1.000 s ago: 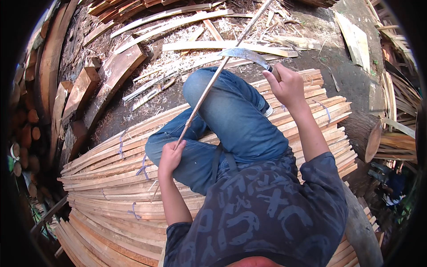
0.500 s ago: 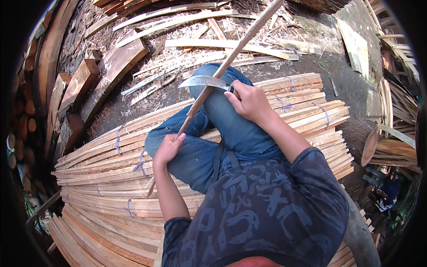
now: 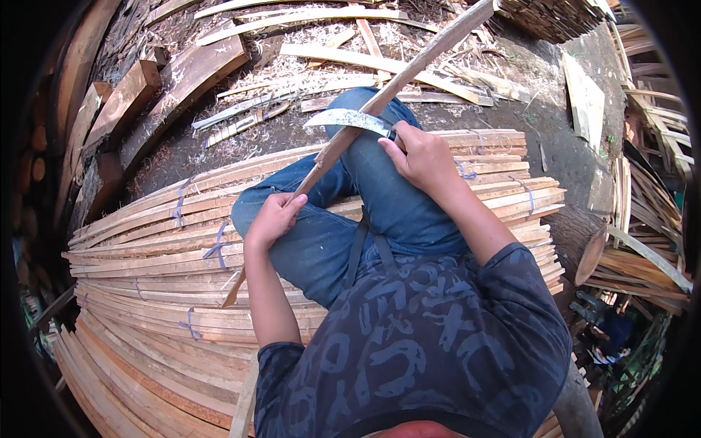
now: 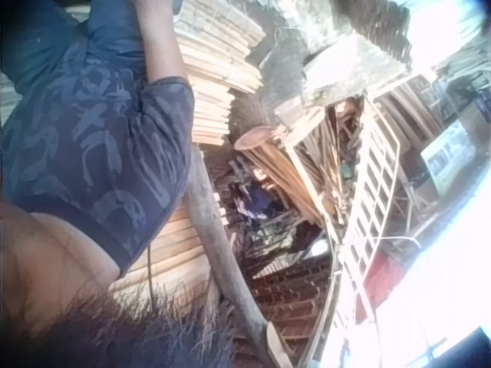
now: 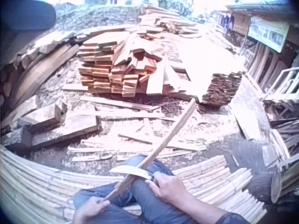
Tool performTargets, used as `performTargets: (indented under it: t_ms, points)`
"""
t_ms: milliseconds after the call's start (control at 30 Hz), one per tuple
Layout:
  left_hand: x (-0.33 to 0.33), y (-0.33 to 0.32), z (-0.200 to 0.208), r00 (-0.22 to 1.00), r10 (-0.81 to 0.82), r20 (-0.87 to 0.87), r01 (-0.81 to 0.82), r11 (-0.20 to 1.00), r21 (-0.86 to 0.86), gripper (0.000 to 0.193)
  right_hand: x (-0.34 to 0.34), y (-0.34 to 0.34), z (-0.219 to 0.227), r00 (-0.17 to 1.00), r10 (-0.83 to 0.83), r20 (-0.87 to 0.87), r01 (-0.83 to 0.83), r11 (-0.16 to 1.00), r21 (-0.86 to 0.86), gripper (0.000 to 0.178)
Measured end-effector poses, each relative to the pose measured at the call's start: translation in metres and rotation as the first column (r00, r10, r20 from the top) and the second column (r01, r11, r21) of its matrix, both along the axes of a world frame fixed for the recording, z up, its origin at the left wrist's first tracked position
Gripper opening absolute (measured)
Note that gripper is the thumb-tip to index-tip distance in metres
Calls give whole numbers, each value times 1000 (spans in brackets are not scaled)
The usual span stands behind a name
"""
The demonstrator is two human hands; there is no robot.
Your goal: The person sits on the ground and uses a curved knife to shave thin strips from a long piece of wood held against their legs. They repeatedly scrape the blade along the wood to remove the outer layer, creating a pile of wood shavings.
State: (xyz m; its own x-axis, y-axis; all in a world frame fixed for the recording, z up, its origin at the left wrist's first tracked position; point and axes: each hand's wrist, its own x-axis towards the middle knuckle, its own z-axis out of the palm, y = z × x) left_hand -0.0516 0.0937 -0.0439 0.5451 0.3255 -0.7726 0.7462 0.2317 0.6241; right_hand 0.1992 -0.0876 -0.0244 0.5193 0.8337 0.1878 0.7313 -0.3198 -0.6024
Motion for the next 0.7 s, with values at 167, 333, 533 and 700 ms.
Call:
performTargets:
  t_ms: [167, 333, 533, 700]
  points:
    - [-2, 2, -2, 999, -13, -35, 14, 999, 30, 43, 2, 0, -1, 998, -45, 52, 48, 996, -73, 28]
    - [2, 2, -3, 998, -50, -25, 52, 995, 82, 47, 10, -3, -4, 972, -39, 230, 77, 985, -155, 32]
    - [-1, -1, -4, 996, -89, -19, 91, 974, 208, 51, 25, -8, 8, 940, -50, 337, 126, 970, -209, 36]
    - [-3, -2, -6, 991, -135, 6, 127, 945, 300, 53, 44, -15, 6, 900, -153, 409, 248, 950, -189, 36]
